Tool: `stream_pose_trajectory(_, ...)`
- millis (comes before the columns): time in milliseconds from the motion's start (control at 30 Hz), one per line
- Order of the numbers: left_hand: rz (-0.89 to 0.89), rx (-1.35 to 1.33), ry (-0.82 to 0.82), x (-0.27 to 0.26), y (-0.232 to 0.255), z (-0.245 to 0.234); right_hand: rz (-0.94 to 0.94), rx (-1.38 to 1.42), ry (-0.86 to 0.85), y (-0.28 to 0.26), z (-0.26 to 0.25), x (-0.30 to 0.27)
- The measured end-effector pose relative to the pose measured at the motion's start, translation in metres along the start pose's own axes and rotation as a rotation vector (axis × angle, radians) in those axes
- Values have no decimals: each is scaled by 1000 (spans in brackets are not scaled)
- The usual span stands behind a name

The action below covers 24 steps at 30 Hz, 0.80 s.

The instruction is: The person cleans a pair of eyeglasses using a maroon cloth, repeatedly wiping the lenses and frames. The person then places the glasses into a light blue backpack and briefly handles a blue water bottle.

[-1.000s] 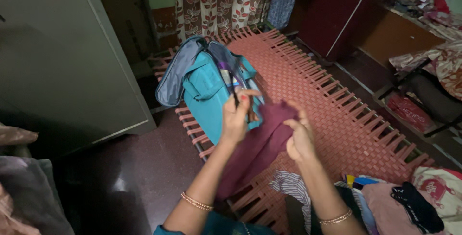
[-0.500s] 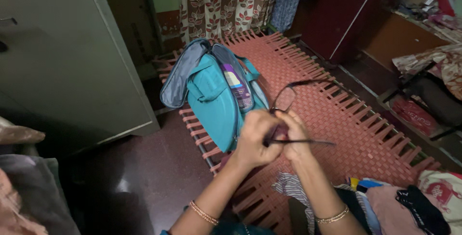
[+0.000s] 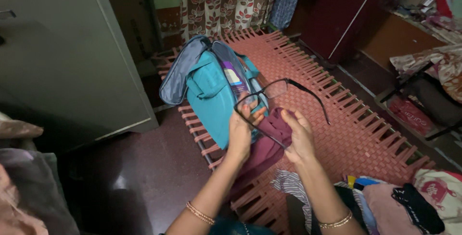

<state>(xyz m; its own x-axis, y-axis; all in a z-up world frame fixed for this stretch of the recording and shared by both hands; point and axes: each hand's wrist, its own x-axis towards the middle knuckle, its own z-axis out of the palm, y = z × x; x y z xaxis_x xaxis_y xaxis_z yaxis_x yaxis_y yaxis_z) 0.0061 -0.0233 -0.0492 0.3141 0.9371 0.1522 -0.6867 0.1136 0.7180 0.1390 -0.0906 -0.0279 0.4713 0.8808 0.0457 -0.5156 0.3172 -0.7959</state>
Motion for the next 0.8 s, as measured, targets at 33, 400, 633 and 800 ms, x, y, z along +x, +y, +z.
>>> stream_pose_trajectory(33, 21, 4, -12, -1, 2, 1, -7, -4, 13, -1, 2, -1)
stream_pose_trajectory(400, 338, 368, -152, -24, 22, 20, -822, -980, -234, 6, 41, -19)
stream_pose_trajectory(633, 203, 317, -279, -21, 34, 20, -865, -993, -47, -11, 54, -25)
stream_pose_trajectory(800, 255, 329, -356, -18, 35, 17, -903, -1074, -138, -18, 59, -25)
